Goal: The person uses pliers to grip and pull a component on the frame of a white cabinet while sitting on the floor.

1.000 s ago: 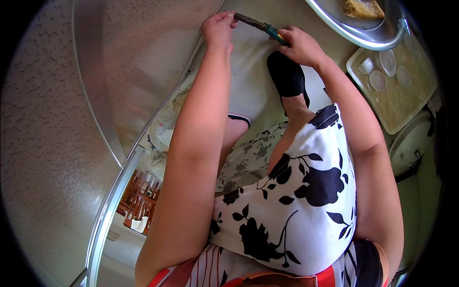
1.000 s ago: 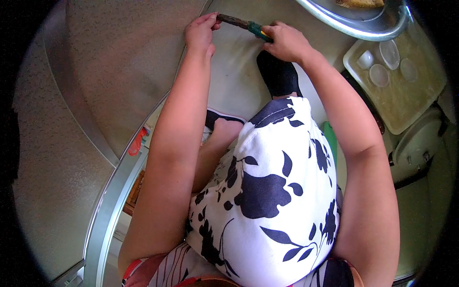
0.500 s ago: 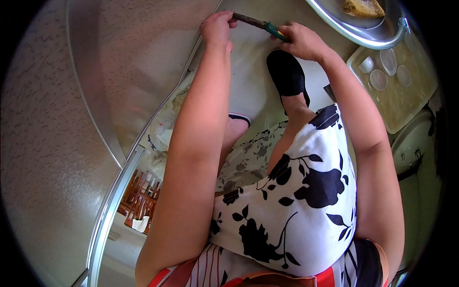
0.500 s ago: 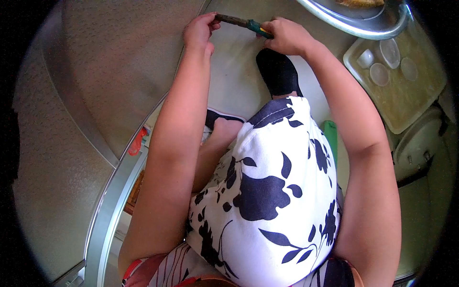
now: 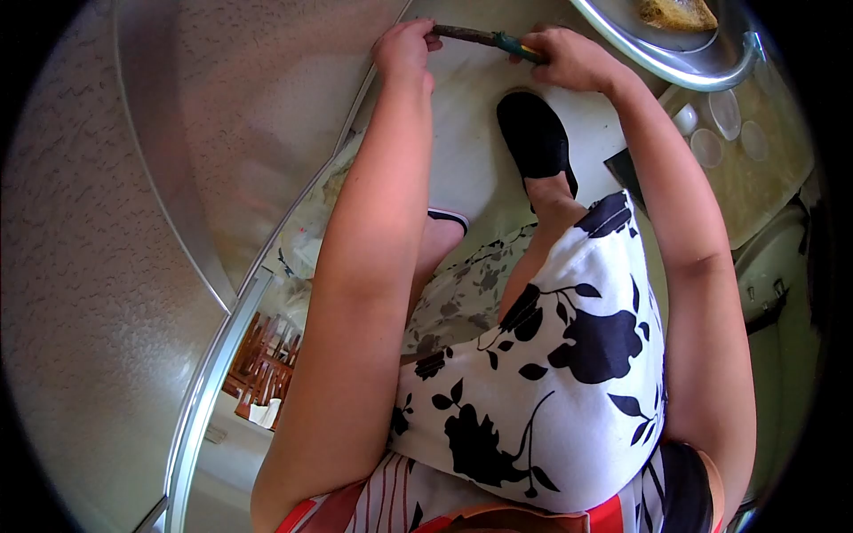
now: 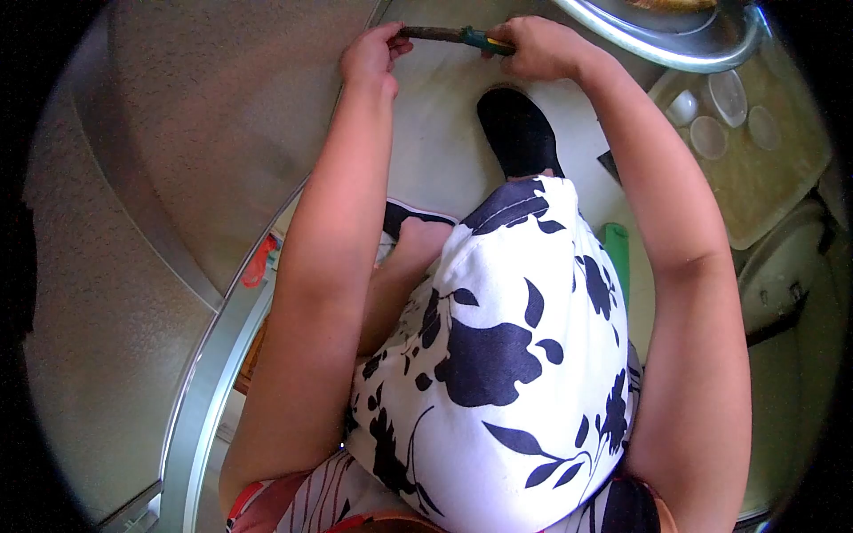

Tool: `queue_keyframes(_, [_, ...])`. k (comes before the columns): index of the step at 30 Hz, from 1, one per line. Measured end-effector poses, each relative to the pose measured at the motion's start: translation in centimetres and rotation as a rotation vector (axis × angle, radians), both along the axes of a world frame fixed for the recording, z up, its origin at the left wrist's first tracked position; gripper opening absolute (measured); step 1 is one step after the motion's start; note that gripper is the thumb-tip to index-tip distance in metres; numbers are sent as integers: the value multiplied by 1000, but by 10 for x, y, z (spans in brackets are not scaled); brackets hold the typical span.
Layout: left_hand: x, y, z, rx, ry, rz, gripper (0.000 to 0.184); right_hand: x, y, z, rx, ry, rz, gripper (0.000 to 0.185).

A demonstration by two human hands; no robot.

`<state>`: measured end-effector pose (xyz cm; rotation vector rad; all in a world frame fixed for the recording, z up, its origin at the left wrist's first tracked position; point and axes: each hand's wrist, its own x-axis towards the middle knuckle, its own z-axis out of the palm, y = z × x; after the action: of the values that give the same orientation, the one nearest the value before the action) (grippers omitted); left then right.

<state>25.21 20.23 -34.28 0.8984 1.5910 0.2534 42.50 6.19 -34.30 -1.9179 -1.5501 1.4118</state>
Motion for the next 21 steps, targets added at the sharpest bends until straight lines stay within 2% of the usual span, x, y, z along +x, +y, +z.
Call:
queue_keyframes(14, [3,-2,3,47,-17,27,6,1,1,2,8,-2,-3,36])
queue_keyframes(21, [4,0,2,12,-8,60,5,-6,3,7,20,-126,-39,23])
